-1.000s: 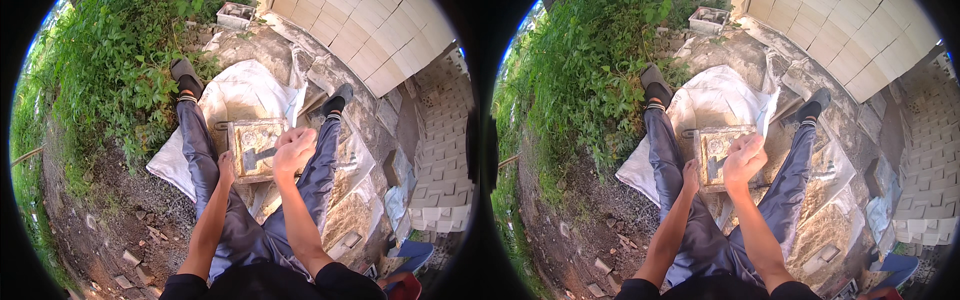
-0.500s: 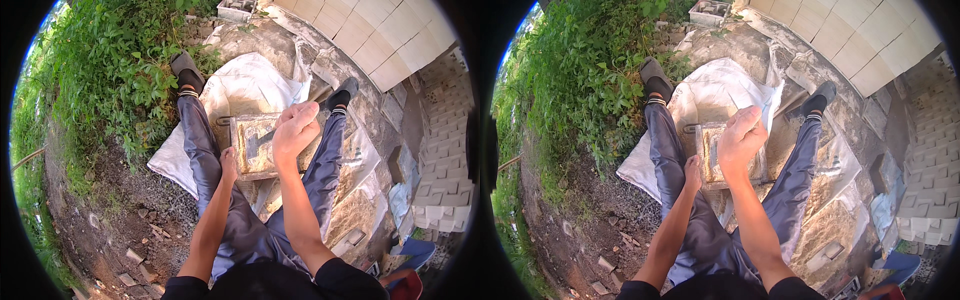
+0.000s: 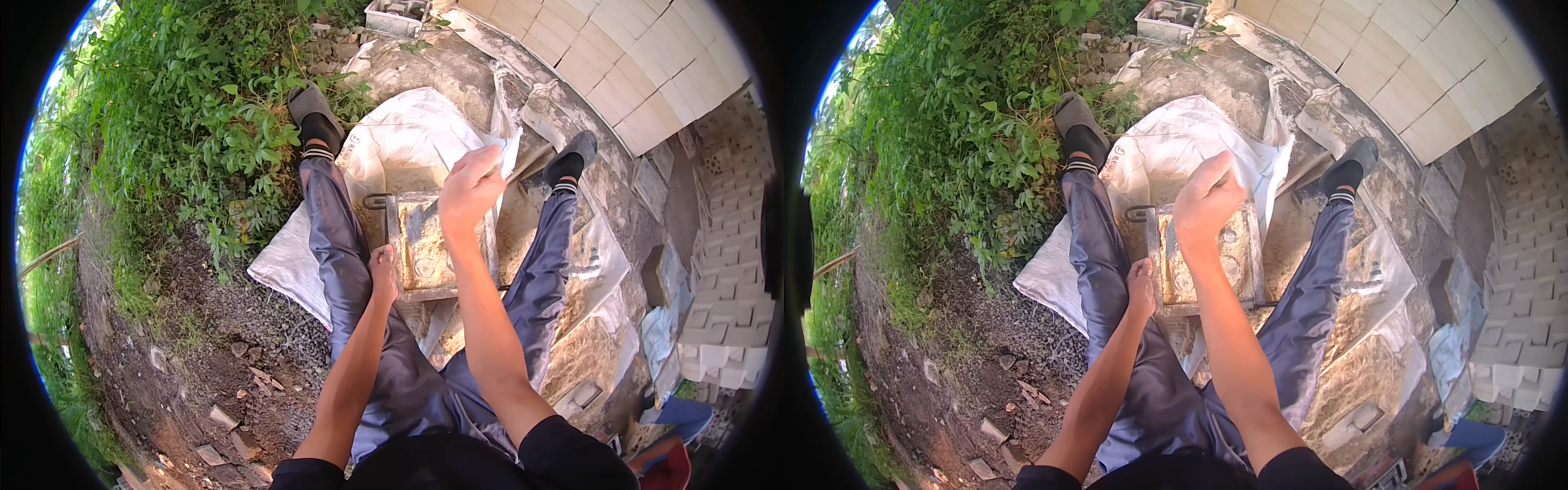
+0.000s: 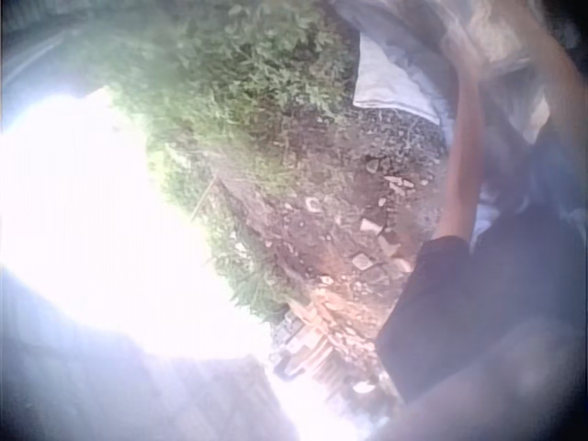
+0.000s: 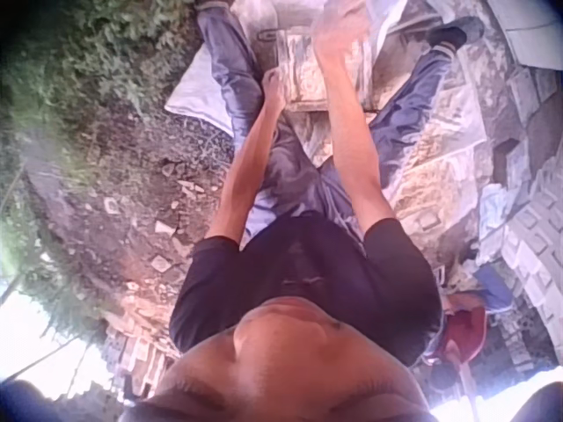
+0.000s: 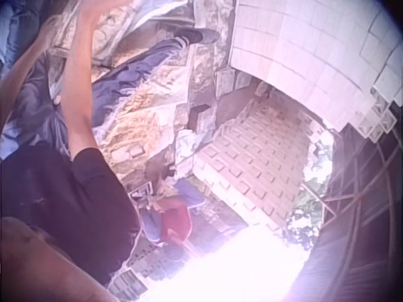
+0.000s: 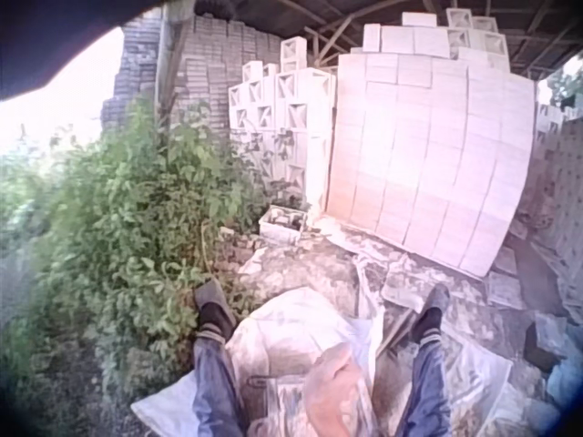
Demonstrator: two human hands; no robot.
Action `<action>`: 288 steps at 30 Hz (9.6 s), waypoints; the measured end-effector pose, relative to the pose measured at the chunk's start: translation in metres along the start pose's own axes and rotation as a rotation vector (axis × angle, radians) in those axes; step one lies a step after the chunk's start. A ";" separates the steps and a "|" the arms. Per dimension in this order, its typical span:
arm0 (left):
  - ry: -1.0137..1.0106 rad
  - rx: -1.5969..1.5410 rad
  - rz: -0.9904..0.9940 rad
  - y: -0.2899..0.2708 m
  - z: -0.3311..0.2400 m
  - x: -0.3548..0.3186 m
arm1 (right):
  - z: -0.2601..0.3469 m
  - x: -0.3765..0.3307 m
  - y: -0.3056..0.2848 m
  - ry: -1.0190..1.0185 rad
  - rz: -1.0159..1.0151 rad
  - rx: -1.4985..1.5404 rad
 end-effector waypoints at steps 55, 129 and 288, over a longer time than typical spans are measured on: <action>-0.011 -0.018 0.029 -0.003 0.003 0.008 | -0.015 -0.076 -0.045 0.097 0.023 0.253; 0.558 1.134 0.364 0.112 -0.105 -0.035 | -0.017 -0.009 -0.096 0.170 0.291 0.232; 0.593 1.853 0.335 0.155 -0.054 0.003 | -0.011 -0.009 -0.098 0.102 0.365 0.308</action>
Point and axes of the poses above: each hand's wrist, its own x-axis towards the middle knuckle, its own y-axis out of the palm, z = x × y, the point moved 9 cm from there along x, towards the middle knuckle, and after that the axes turned 12 degrees about z, right-handed, at the moved point
